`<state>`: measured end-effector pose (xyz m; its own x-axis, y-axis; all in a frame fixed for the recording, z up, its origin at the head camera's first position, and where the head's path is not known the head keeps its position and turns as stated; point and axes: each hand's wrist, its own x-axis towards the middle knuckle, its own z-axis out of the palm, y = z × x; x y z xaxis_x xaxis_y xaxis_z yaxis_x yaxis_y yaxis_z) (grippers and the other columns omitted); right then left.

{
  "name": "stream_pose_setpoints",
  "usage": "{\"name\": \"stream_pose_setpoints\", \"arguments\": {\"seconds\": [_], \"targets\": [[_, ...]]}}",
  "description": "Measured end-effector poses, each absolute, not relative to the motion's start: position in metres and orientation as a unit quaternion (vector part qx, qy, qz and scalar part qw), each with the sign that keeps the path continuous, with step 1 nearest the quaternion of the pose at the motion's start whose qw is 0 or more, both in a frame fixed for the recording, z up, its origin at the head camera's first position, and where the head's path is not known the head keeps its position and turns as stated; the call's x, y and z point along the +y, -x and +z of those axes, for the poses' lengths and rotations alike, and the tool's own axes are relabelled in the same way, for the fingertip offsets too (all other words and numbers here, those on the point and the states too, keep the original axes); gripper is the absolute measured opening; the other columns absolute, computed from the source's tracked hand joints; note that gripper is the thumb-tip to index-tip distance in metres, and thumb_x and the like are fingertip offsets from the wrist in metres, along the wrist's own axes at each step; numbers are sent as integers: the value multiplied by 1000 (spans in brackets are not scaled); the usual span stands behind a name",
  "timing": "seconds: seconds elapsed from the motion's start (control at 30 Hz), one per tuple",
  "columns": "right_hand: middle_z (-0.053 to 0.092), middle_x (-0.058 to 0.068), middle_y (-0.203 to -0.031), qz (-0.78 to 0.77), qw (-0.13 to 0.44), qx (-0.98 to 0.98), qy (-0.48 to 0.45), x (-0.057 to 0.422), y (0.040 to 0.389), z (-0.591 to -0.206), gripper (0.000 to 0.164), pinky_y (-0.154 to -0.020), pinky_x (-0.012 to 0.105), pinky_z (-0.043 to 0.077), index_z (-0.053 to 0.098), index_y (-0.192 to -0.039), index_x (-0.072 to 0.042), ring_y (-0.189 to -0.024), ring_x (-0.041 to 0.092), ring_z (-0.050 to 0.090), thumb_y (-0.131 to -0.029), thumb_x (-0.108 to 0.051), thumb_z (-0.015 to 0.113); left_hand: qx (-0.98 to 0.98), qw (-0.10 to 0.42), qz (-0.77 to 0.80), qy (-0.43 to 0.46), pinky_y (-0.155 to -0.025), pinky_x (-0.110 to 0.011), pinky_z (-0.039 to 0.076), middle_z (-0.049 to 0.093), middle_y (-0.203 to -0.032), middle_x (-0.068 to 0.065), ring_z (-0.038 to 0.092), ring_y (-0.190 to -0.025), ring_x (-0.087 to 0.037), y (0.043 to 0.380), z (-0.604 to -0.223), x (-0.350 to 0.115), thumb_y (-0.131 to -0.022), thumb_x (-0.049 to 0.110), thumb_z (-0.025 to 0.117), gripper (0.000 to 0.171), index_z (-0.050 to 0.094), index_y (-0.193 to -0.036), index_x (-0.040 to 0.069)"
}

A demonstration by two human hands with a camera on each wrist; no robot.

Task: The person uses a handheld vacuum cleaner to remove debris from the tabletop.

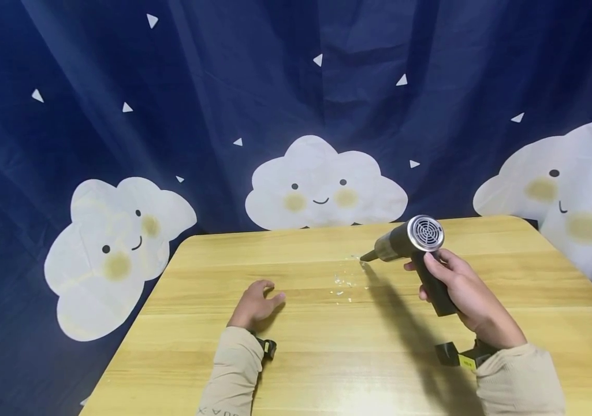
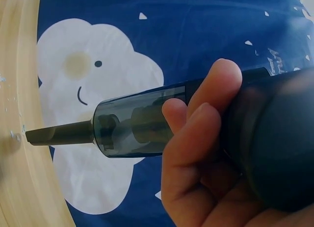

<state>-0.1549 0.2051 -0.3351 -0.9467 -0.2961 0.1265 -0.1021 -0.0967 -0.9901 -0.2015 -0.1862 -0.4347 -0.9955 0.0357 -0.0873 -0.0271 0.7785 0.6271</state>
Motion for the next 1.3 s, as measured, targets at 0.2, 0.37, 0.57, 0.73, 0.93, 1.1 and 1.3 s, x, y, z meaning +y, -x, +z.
{"name": "stream_pose_setpoints", "arguments": {"seconds": [0.2,0.37,0.57,0.73,0.93,1.1,1.3], "targets": [[64,3,-106,-727,69,668,144,205,155,-336,22,-58,27,50,45,-123,-9,-60,18,56,-106,-22,40,942,48,331,1,-107,-55,32,49,-137,-25,40,-130,-44,200,-435,-186,-94,35,63,50,57,-128,-2],[64,2,-105,-727,69,669,142,205,155,-336,22,-58,27,50,44,-123,-8,-60,18,56,-106,-21,40,942,48,332,1,-107,-56,32,48,-137,-25,40,-130,-44,199,-436,-186,-94,35,63,50,57,-127,-2],[65,2,-104,-730,72,665,142,203,154,-336,22,-58,27,51,44,-123,-8,-60,18,56,-106,-22,40,941,51,333,6,-107,-56,32,48,-137,-25,40,-130,-45,197,-436,-187,-94,36,63,51,56,-128,-2],[64,2,-104,-732,69,662,144,199,153,-340,21,-58,27,51,45,-122,-9,-59,18,56,-106,-22,40,942,51,331,8,-106,-57,33,48,-138,-25,40,-130,-45,194,-438,-192,-94,35,63,50,56,-128,-1],[65,2,-104,-740,63,652,152,200,152,-342,17,-58,26,51,49,-119,-15,-59,17,56,-106,-19,40,943,54,327,9,-106,-57,33,47,-138,-25,40,-130,-44,194,-437,-193,-95,34,62,49,56,-129,-1],[65,3,-105,-742,59,650,155,206,152,-338,18,-58,27,51,51,-120,-17,-59,17,57,-106,-20,40,943,52,330,-4,-107,-56,32,48,-137,-25,40,-130,-44,199,-434,-189,-95,34,62,50,55,-129,-2],[65,1,-105,-734,63,658,156,209,152,-333,20,-57,27,51,49,-122,-16,-61,18,59,-106,-24,41,943,50,328,-5,-107,-56,32,48,-138,-25,39,-130,-44,200,-433,-186,-95,33,62,50,56,-129,-2]]}}
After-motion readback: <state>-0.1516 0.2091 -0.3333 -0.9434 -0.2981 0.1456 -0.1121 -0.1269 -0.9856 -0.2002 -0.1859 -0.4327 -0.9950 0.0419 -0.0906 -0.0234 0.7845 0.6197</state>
